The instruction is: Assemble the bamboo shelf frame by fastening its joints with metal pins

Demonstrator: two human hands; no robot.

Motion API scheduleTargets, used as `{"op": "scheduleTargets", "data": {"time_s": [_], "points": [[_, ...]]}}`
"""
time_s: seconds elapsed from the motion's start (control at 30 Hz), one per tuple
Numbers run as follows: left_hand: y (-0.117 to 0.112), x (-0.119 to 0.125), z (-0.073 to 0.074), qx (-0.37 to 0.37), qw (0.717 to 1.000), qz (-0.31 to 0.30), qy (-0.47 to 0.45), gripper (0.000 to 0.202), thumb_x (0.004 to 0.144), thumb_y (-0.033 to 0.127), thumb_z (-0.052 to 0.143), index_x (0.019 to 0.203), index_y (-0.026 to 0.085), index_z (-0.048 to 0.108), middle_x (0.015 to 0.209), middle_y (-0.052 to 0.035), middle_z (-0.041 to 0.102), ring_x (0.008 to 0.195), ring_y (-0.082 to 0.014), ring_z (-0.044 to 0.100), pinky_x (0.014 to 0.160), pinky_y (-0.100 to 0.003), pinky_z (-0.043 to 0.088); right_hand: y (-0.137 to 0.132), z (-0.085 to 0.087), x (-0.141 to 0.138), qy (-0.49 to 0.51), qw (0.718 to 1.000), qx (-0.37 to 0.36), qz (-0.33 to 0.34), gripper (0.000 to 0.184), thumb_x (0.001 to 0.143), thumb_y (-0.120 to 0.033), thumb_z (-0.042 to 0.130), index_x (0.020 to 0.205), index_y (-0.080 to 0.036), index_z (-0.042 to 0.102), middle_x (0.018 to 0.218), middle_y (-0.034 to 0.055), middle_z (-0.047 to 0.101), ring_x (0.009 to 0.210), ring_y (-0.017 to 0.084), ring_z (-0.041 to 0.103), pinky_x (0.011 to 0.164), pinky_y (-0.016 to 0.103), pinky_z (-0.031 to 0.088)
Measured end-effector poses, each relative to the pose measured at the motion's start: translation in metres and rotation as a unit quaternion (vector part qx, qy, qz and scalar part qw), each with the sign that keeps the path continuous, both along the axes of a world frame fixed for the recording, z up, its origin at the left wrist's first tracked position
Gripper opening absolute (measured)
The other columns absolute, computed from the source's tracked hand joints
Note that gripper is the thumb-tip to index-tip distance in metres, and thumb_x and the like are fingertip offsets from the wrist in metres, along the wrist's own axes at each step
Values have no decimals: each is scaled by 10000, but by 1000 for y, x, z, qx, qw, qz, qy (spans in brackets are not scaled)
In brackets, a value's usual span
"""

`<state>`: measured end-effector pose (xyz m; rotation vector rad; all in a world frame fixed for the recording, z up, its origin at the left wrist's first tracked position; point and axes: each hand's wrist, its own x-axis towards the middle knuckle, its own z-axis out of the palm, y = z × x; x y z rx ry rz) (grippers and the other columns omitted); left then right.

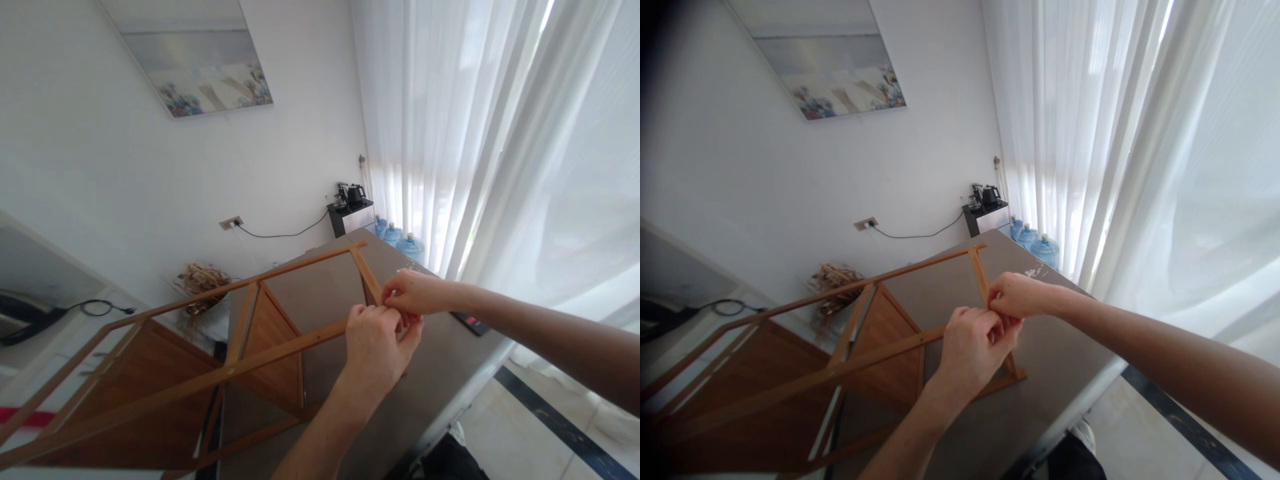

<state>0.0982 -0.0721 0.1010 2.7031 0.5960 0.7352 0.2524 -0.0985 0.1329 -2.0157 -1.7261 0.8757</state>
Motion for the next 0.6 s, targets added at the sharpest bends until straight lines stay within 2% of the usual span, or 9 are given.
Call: {"op": "scheduleTargets", "data": {"time_s": [0.07, 0.17, 0.23, 0.3, 0.43, 0.6], "points": [[2, 0, 1, 1, 1000, -4, 8, 323, 866, 355, 493, 604, 184, 573, 632, -22, 648, 620, -138, 556, 720, -324, 324, -3, 4, -2, -29, 999, 14, 11, 227, 748, -246, 465, 801, -196, 680, 579, 4, 650, 534, 128, 585, 508, 215, 416], [6, -6, 5, 1, 999, -15, 38, 279, 858, 288, 484, 618, 175, 572, 649, -25, 645, 615, -134, 541, 729, -314, 326, -11, 15, -5, -128, 989, 62, 38, 261, 797, -283, 442, 676, -190, 655, 599, 12, 640, 539, 118, 536, 524, 228, 360], [12, -13, 9, -2, 998, -17, 64, 297, 866, 271, 459, 608, 169, 566, 641, -26, 636, 604, -132, 526, 712, -302, 326, -15, 21, -5, -191, 975, 91, 65, 305, 821, -295, 425, 629, -180, 632, 607, 19, 622, 535, 111, 490, 530, 237, 320], [21, -21, 12, -15, 996, -13, 83, 346, 890, 286, 418, 601, 167, 569, 614, -24, 619, 575, -127, 502, 664, -286, 321, -18, 26, -4, -213, 967, 99, 94, 309, 834, -297, 417, 646, -177, 630, 610, 18, 604, 526, 103, 453, 535, 239, 294], [46, -28, 16, -73, 993, 6, 93, 388, 898, 387, 403, 674, 177, 639, 644, -28, 632, 585, -132, 510, 598, -258, 323, -16, 27, -3, -231, 963, 90, 105, 315, 835, -273, 410, 605, -169, 600, 539, 2, 531, 476, 87, 355, 509, 241, 246], [75, -14, 19, -181, 977, -1, 110, 352, 832, 455, 474, 803, 189, 703, 756, -30, 679, 670, -164, 567, 602, -251, 371, -11, 23, -3, -255, 957, 94, 96, 328, 840, -253, 407, 573, -166, 576, 509, -5, 489, 454, 83, 323, 495, 247, 229]]}}
